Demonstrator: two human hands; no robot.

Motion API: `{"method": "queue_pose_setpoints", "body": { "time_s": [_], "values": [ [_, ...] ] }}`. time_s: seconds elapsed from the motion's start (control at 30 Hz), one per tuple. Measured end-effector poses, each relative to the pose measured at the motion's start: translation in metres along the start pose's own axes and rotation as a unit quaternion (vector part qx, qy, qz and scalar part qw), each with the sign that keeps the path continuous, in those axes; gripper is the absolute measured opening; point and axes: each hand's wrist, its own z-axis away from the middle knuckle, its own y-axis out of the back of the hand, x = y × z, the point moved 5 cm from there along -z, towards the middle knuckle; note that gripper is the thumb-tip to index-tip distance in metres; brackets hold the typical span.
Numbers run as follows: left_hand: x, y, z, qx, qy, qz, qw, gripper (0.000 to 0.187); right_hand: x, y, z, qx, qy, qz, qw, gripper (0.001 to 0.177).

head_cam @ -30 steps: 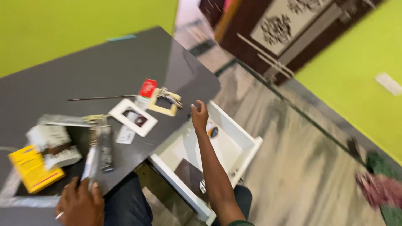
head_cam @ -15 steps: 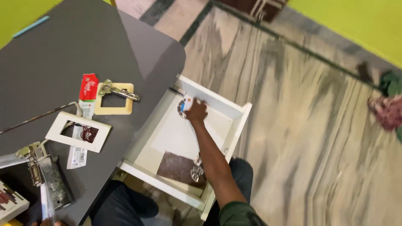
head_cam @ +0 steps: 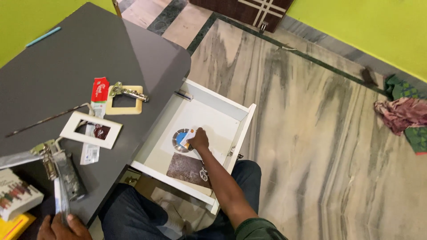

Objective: The recorder is removing various household and tool-related items from a desk drawer and then inspecting/scraping the interior bottom.

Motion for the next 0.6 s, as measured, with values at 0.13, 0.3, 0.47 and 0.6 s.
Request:
{"method": "queue_pose_setpoints", "body": {
  "time_s": [0.13,0.3,0.47,0.6],
  "values": [
    [0.055,0.037,-0.032,-0.035,-0.019,-0.109,0.993,0.026,0.028,-0.025,-0.011,0.013,0.013,-0.094,0.995,0.074],
    [0.076,0.058,-0.042,-0.071,0.007,-0.163,0.984,0.021,0.019,-0.009,0.01,-0.055,-0.031,-0.266,0.962,0.036],
    [0.072,0.054,-0.05,-0.081,0.095,-0.147,0.981,0.022,-0.058,0.055,0.053,-0.173,0.073,-0.546,0.817,0.023],
    [0.072,0.066,-0.058,-0.08,0.143,-0.146,0.976,0.027,-0.163,0.085,0.105,-0.3,0.158,-0.526,0.78,0.028]
  ]
}}
